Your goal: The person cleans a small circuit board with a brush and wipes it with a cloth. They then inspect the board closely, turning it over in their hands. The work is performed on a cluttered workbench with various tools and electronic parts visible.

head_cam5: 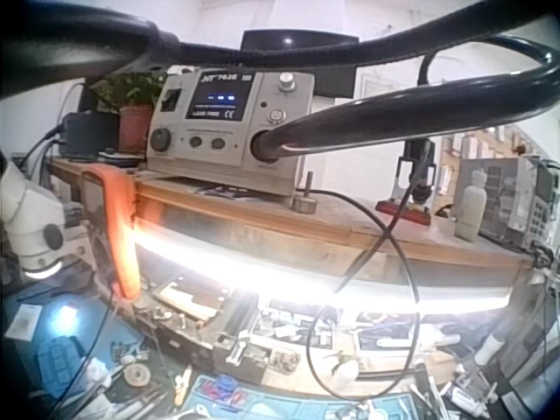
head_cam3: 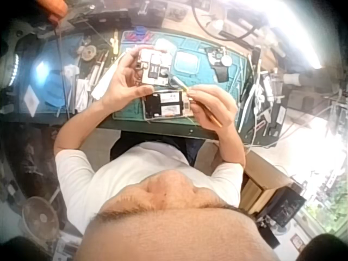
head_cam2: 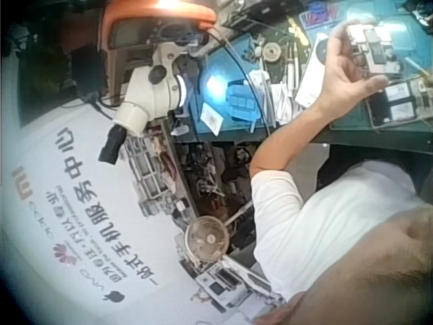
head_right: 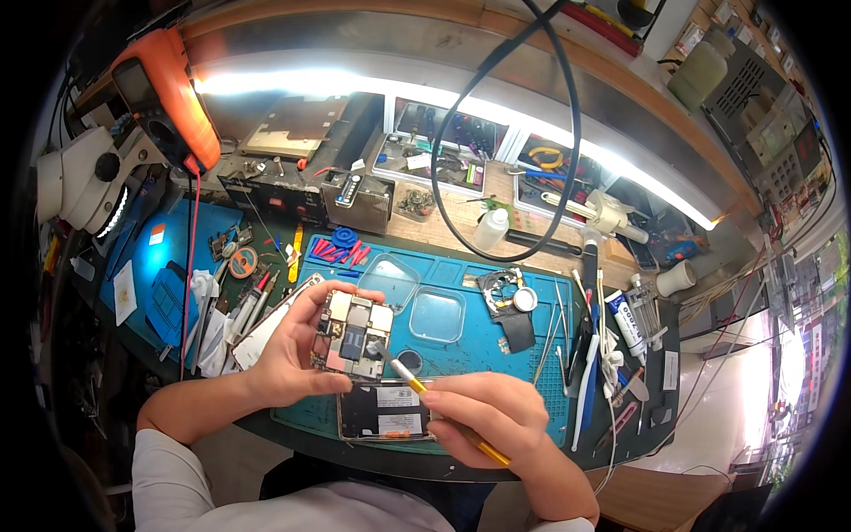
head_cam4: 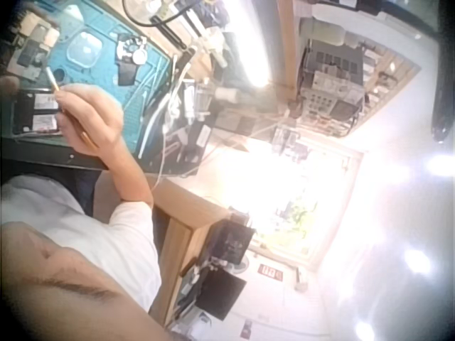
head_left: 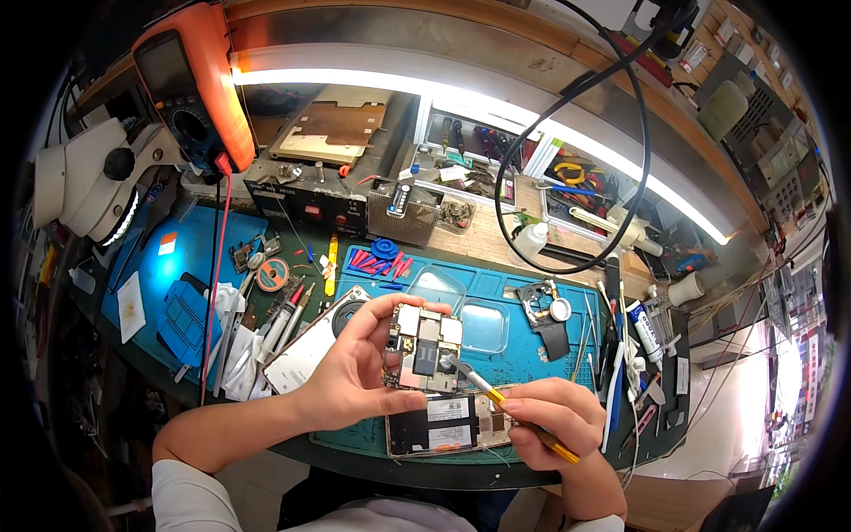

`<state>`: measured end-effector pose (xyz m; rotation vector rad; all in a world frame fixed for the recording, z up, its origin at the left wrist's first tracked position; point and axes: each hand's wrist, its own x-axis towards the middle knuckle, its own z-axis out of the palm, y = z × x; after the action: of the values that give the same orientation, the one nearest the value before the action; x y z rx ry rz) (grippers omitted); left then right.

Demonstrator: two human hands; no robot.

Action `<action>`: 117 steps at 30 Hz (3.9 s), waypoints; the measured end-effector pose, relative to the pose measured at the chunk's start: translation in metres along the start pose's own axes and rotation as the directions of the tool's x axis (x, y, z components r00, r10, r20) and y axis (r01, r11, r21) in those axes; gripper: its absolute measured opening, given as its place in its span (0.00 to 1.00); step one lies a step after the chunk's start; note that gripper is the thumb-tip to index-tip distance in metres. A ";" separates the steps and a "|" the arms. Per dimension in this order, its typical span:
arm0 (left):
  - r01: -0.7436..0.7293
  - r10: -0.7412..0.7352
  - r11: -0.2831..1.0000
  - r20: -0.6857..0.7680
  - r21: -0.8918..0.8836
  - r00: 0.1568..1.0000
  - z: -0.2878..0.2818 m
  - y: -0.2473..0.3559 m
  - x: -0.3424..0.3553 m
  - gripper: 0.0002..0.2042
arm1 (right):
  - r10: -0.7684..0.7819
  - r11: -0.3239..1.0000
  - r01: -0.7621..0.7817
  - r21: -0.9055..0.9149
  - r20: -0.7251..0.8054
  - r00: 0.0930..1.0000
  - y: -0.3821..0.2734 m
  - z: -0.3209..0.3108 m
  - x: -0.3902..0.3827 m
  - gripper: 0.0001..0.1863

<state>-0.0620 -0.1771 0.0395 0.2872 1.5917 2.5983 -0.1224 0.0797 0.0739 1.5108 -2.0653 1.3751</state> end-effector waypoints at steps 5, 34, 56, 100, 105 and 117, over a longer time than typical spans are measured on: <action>-0.012 0.012 1.000 0.007 0.008 1.000 -0.001 -0.002 0.000 0.47 | -0.026 1.000 0.026 0.016 0.033 0.999 -0.002 0.001 0.003 0.16; -0.010 0.010 1.000 -0.002 0.000 1.000 0.000 -0.001 0.000 0.47 | -0.004 0.999 0.002 0.043 0.044 0.999 -0.003 -0.001 0.002 0.16; -0.012 0.012 1.000 -0.008 -0.013 1.000 0.000 -0.001 -0.001 0.47 | 0.000 0.999 0.000 0.047 0.000 1.000 -0.001 -0.001 0.003 0.15; -0.011 0.011 1.000 0.002 0.005 1.000 0.001 -0.002 -0.001 0.47 | 0.016 0.999 -0.017 0.030 0.031 0.999 -0.003 0.001 0.000 0.17; -0.010 0.010 1.000 -0.003 0.014 1.000 0.002 -0.001 0.000 0.47 | -0.013 0.999 0.011 0.045 0.042 0.999 -0.003 0.001 0.000 0.17; -0.010 0.010 1.000 -0.008 0.002 1.000 0.001 -0.002 -0.001 0.48 | 0.030 0.999 -0.031 0.045 0.016 0.999 -0.005 -0.002 0.000 0.15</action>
<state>-0.0607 -0.1756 0.0379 0.2861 1.5998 2.6079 -0.1189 0.0816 0.0777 1.5177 -2.0882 1.4347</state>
